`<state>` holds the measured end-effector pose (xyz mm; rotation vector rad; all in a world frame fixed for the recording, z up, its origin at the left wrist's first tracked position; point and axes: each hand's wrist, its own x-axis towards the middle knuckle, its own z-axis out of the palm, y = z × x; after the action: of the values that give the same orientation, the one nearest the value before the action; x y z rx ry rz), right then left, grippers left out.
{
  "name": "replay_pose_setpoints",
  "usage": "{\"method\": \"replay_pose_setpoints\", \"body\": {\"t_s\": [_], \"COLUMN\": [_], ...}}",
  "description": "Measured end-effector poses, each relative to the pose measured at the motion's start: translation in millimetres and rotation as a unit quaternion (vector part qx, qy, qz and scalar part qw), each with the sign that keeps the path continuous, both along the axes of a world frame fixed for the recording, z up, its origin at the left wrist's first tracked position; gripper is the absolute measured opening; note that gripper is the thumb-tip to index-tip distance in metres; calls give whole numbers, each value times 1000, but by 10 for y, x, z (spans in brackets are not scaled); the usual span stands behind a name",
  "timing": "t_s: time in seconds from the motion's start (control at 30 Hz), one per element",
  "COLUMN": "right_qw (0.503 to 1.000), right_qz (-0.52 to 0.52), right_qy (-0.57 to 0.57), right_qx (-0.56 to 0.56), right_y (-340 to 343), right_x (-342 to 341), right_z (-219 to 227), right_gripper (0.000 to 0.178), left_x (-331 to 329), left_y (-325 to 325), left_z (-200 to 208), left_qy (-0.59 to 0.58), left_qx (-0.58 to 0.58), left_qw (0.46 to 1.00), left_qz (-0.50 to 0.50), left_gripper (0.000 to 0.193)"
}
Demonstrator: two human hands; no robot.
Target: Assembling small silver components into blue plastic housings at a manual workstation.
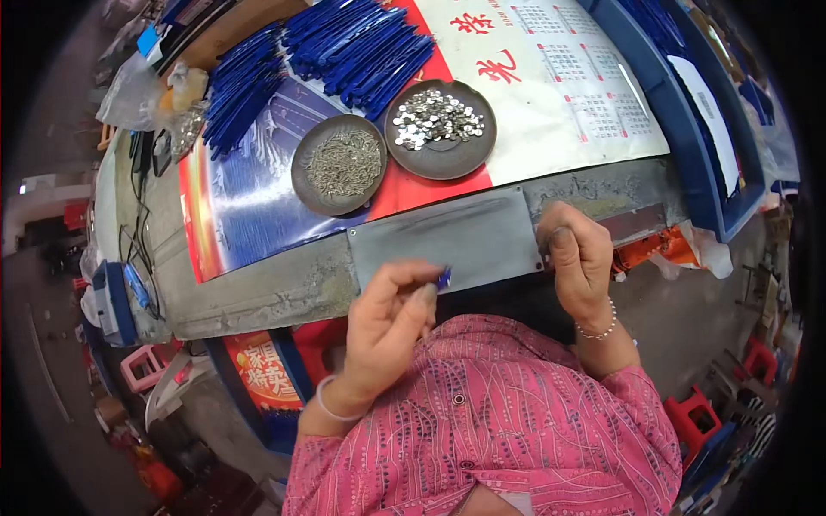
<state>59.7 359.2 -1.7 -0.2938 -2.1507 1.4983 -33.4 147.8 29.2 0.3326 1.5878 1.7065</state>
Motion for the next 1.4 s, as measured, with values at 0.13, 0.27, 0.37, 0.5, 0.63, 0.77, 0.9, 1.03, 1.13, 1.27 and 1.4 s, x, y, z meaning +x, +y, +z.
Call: {"method": "replay_pose_setpoints", "body": {"t_s": [0.13,0.27,0.37,0.5,0.63,0.77,0.9,1.03,1.13,1.27,1.4], "right_qw": [998,992,988,989,990,991,995,955,896,783,735], "right_qz": [-31,-69,-83,-67,-57,-50,-63,71,182,287,345], "right_qy": [40,79,72,69,64,44,-31,-74,-116,-139,-122], "right_qx": [42,69,106,110,113,116,71,278,387,534,571], "right_y": [37,38,26,53,83,88,48,222,282,250,278], "right_x": [110,111,68,55,40,61,-52,-282,-452,-713,-858], "right_z": [-174,-257,-275,-289,-283,-258,-127,26,174,270,262], "right_gripper": [24,20,19,20,19,16,15,18,20,17,17], "left_x": [-389,-537,-576,-665,-801,-861,-799,-686,-566,-365,-289], "left_y": [240,566,733,805,608,348,231,221,83,-20,-103], "left_z": [-45,-197,-262,-239,-169,-103,-162,-114,-82,-89,-199], "left_qy": [238,460,512,571,582,550,534,474,383,152,76], "left_qx": [-75,-68,-80,-120,-159,-202,-204,-129,-96,19,129], "left_qw": [962,868,833,766,732,742,775,857,909,987,988], "left_qz": [-113,-176,-195,-270,-317,-326,-269,-157,-131,-53,-31], "left_gripper": [18,15,13,18,26,31,28,25,24,22,23]}}
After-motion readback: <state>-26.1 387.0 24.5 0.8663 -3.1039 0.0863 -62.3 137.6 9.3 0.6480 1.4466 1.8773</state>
